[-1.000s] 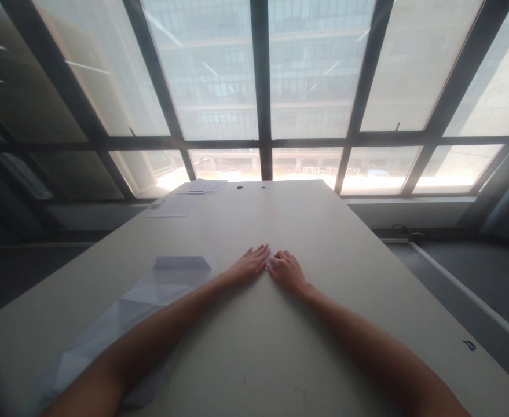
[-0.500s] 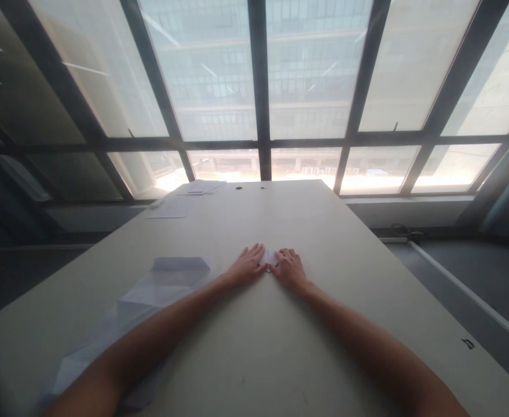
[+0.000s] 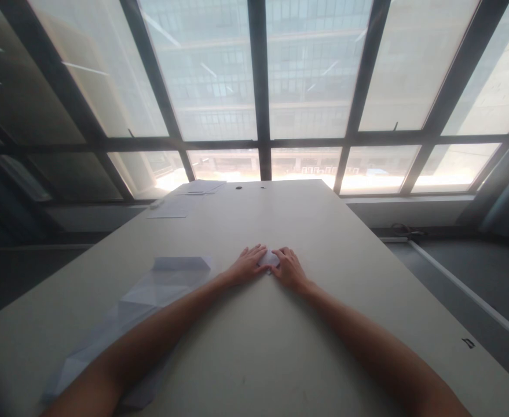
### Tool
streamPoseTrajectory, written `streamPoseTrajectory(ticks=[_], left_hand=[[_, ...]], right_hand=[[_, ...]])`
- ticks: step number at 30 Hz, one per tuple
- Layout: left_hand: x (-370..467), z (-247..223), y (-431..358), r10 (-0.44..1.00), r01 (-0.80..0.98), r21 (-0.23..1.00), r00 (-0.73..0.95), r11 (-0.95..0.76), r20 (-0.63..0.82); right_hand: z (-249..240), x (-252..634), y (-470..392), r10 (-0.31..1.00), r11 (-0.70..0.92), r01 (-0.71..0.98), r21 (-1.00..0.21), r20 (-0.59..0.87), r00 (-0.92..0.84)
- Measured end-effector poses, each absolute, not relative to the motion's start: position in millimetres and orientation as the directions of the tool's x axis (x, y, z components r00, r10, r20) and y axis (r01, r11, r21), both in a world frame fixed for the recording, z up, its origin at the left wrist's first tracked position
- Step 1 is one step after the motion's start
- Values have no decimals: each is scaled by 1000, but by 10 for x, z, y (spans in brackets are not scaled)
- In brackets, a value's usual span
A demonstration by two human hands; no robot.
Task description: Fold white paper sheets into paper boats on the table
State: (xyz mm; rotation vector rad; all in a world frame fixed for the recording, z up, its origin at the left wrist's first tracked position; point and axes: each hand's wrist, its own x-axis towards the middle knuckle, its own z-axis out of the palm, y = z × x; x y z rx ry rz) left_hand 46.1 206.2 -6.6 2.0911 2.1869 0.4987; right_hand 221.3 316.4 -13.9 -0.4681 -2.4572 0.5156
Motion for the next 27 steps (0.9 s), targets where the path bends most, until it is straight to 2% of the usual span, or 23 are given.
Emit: streamPoseTrajectory(ticks=[7,10,14,19,27], left_hand=[[413,-65,2104,941,932,363,-106,-19,323],[377,-75,2117,917,883,468,-150,-44,370],[365,-78,2117,903,731,661,-150,-173,402],[401,-22,2105,904,560,793,-168,-241,393],[442,54,2062,915,522,830,-208,-195,345]], right_hand=[[-164,2189,3176,432,831,120,-544,493,-755],[-179,2183,3196,444,816,116,-566,487,-752],[-189,2178,3226,490,769,99,-631,484,-725],[-151,2175,3216,505,710,2,-704,507,-698],[-81,2189,3180,560,632,-11,-775,466,-685]])
